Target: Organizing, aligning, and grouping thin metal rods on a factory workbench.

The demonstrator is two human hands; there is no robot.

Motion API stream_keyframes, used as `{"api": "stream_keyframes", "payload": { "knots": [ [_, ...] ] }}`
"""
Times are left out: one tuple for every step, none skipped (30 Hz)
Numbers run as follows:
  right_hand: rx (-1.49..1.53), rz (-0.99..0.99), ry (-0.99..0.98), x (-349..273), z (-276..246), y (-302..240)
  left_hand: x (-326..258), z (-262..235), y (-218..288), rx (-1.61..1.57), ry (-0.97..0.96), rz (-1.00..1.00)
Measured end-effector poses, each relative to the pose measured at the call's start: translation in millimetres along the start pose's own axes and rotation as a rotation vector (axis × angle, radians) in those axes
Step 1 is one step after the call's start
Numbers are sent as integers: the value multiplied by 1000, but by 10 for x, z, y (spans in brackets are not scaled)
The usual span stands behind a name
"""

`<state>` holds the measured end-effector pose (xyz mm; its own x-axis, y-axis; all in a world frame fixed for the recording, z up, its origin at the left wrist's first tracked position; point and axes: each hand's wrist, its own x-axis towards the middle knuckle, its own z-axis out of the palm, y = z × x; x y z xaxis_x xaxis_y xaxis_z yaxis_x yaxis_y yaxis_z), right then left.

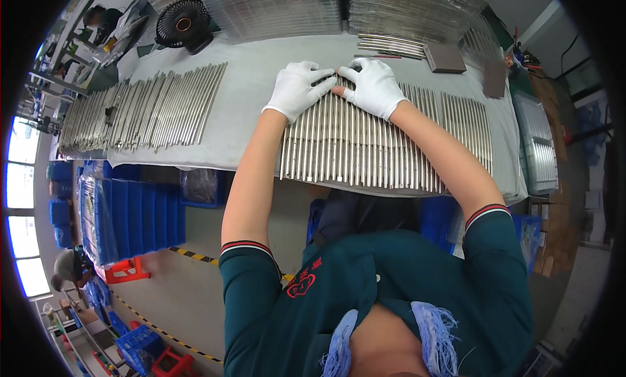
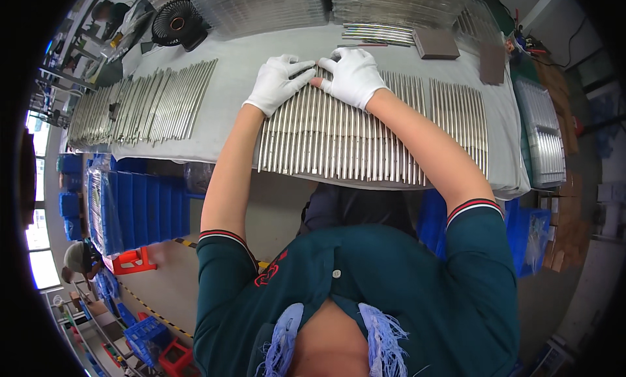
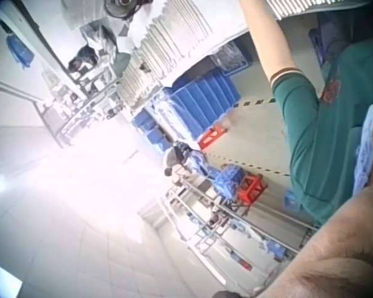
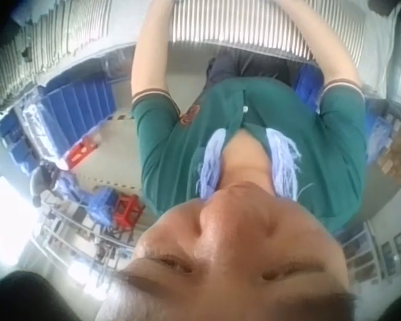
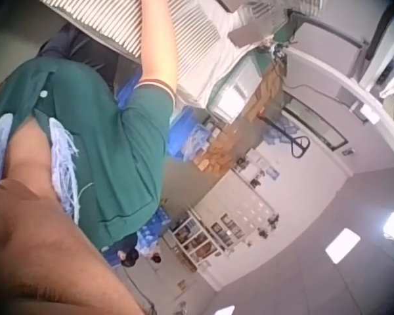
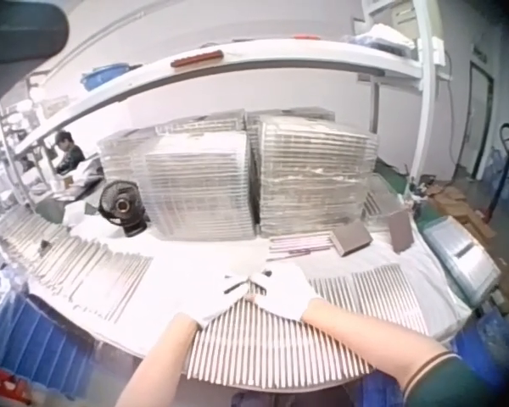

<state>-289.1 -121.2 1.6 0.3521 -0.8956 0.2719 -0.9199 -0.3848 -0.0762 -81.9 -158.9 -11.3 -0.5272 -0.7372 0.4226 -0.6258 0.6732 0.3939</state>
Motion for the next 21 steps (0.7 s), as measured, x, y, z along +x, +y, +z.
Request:
{"api": "stream_keyframes", "payload": {
  "knots": [
    [-7, 45, -21, -5, -4, -13, 1, -6, 8, -1, 2, 0],
    [-14, 90, -42, -13, -11, -26, 6, -13, 20, -2, -11, -8],
    [-13, 88, -42, -25, -22, -53, -9, -13, 19, -1, -25, -19],
    [-7, 114, -70, -39, -38, -76, -19, -11, 23, 1, -23, -20],
    [-1, 140, -98, -55, -57, -98, -29, -7, 34, 35, 25, 18],
    [4, 168, -126, -73, -70, -109, -39, 4, 47, 68, 74, 57],
    [1, 141, -98, -114, -80, -123, -63, 16, 68, 42, 92, 60],
    [1, 139, -94, -153, -78, -153, -99, 10, 77, 46, 95, 61],
    [-16, 134, -81, -207, -87, -182, -141, -2, 138, 38, 41, 27],
    [-33, 128, -67, -259, -98, -212, -186, -25, 199, 32, -13, -8],
    [-17, 140, -89, -318, -116, -234, -228, -30, 232, 53, 7, 25],
    [-19, 139, -87, -362, -152, -275, -265, -46, 272, 54, 10, 25],
    [-17, 146, -96, -395, -182, -306, -293, -61, 311, 70, -5, 14],
    [-15, 154, -105, -408, -208, -326, -320, -81, 347, 86, -19, 4],
    [-3, 168, -127, -386, -236, -329, -341, -110, 373, 90, -14, 5],
    [-5, 164, -121, -401, -230, -314, -359, -144, 394, 73, -34, 48],
    [49, 106, -121, -440, -197, -271, -381, -181, 412, 56, -53, 90],
    [105, 43, -121, -449, -174, -220, -410, -226, 403, 43, -71, 129],
    [96, -17, -136, -526, -232, -185, -507, -302, 400, 138, -23, 218],
    [98, -46, -185, -630, -330, -110, -646, -420, 373, 93, -5, 191],
    [94, -70, -234, -772, -544, -40, -800, -587, 383, 44, 13, 170]
  ]
}}
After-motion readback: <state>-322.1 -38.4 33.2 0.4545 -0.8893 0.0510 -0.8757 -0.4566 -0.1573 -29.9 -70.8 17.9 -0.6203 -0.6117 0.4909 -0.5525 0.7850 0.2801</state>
